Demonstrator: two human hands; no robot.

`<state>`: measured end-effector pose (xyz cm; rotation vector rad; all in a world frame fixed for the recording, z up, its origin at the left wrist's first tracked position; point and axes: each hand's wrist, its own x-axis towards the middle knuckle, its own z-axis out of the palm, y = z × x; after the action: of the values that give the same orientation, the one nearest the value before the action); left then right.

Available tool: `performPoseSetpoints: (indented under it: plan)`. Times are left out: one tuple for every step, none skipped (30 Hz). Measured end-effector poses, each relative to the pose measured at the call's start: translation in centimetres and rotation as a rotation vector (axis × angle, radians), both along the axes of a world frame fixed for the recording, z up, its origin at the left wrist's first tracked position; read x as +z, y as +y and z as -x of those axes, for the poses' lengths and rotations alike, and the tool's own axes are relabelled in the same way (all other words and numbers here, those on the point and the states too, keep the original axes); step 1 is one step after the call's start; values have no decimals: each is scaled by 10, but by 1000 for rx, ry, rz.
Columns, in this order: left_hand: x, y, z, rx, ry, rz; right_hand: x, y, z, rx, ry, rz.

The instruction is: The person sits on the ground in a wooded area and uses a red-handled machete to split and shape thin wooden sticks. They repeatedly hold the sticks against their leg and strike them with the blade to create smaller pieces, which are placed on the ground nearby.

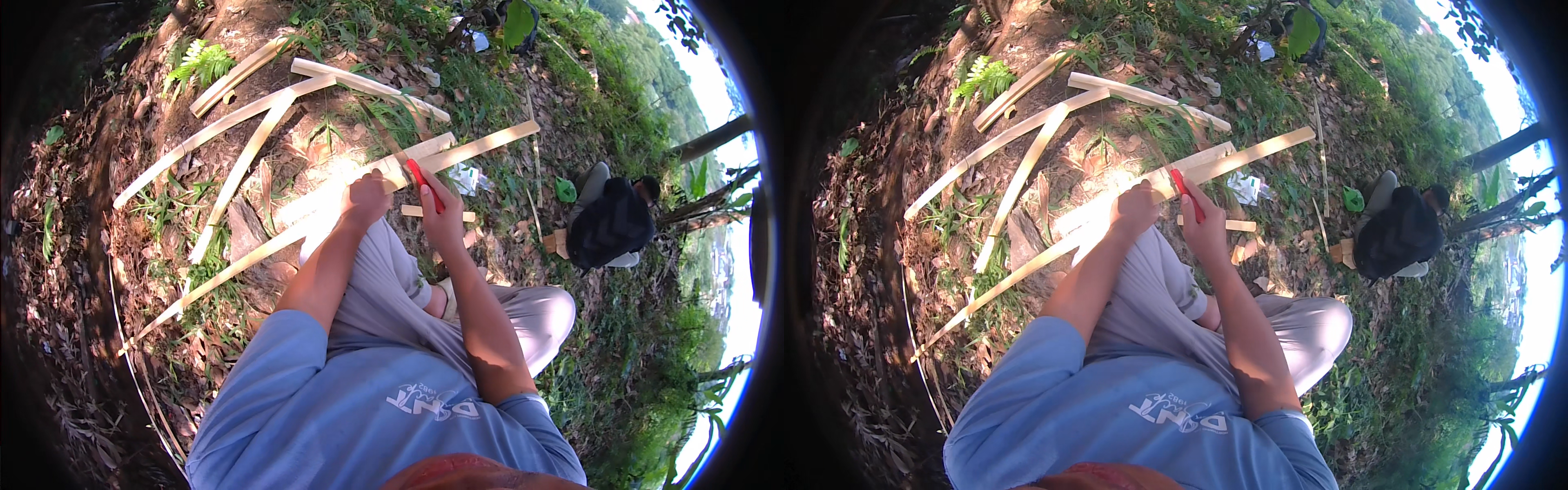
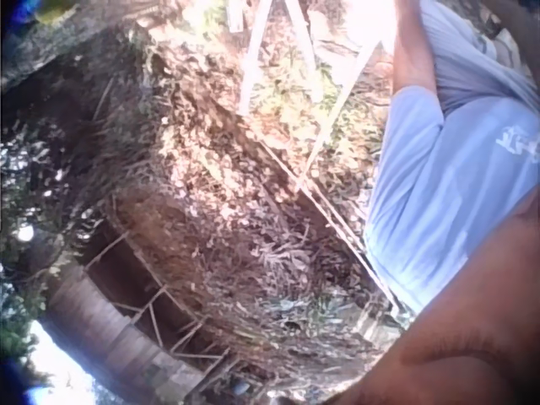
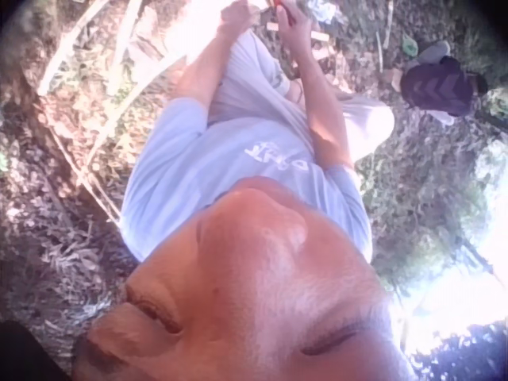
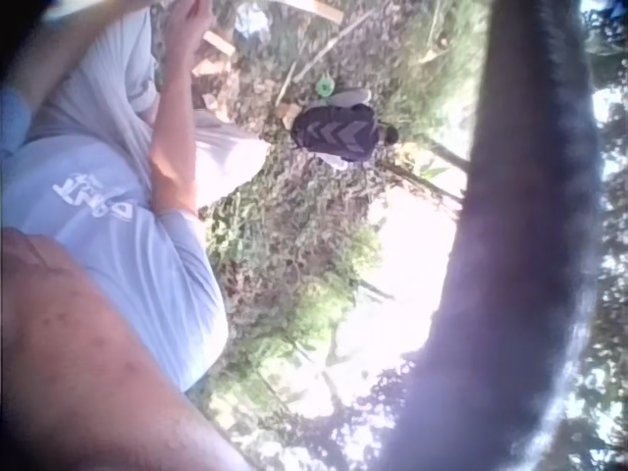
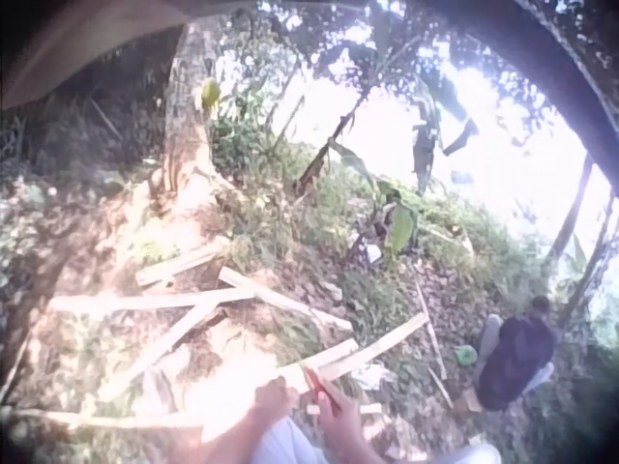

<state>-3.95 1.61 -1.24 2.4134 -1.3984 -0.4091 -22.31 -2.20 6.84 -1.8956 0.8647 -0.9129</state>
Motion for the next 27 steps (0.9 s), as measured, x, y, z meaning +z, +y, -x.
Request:
performPoseSetpoints:
  plan:
    - [0, -3, -2, 9, 38, -18, -3, 1, 1, 8, -22, -33]
    - [-2, -4, -3, -6, 32, -16, -5, 2, 5, 11, -45, -65]
    - [-3, -6, -4, -24, 26, -14, -7, 8, 19, -8, -6, -117]
    - [-7, -6, -7, -28, 21, -15, -1, 16, 28, -15, 34, -171]
    - [-10, -5, -11, -54, 24, 27, 13, 29, 43, -20, 81, -220]
    - [-14, -10, -9, -51, 36, 39, 29, 42, 60, -36, 130, -265]
    - [-19, -14, -10, -38, 46, 49, 42, 57, 78, -46, 174, -263]
    - [-25, -15, -10, -19, 58, 59, 58, 74, 97, -50, 222, -261]
    - [-33, -13, -11, -19, 32, 103, 74, 91, 114, -29, 255, -191]
    - [-30, -6, -9, -20, 30, 72, 88, 103, 127, -9, 280, -142]
    - [-18, -1, -10, -23, 25, 45, 104, 115, 140, 10, 304, -90]
    - [-8, 1, -9, -37, 16, 17, 117, 124, 150, 12, 323, -60]
    - [-3, 1, -6, -37, 19, 27, 123, 130, 154, 2, 334, -29]
    - [-6, 0, -5, -40, 27, 51, 121, 128, 151, 1, 356, -79]
    - [-13, 1, -5, -39, 35, 74, 119, 118, 142, 4, 376, -130]
    - [-17, 1, -9, -33, 34, 106, 117, 106, 128, 13, 389, -170]
    - [-19, -3, -9, -26, 34, 103, 89, 90, 109, 33, 216, 26]
    - [-25, -5, -9, -14, 32, 100, 69, 72, 90, 22, 227, -48]
    - [-25, -7, -9, -3, 30, 95, 51, 54, 70, 11, 236, -124]
    - [-18, -12, -5, -20, 34, 68, 28, 35, 47, -9, 125, -66]
    - [-11, -15, -1, -31, 37, 39, 9, 18, 27, -23, 14, -10]
    - [-4, -14, -1, -30, 39, 6, -3, 4, 13, -31, -24, -27]
    - [7, -13, -1, -30, 75, -7, -10, -5, 2, -44, -56, -47]
    - [9, -17, -2, -27, 80, 3, -15, -12, -1, -63, -87, -65]
    - [7, -17, -7, -10, 88, 7, -16, -11, 1, -19, -36, -49]
    - [1, -11, -9, 9, 109, -1, -12, 0, 4, -3, -2, -72]
    - [-4, -8, -14, 22, 114, 18, -5, 12, 11, 9, 32, -95]
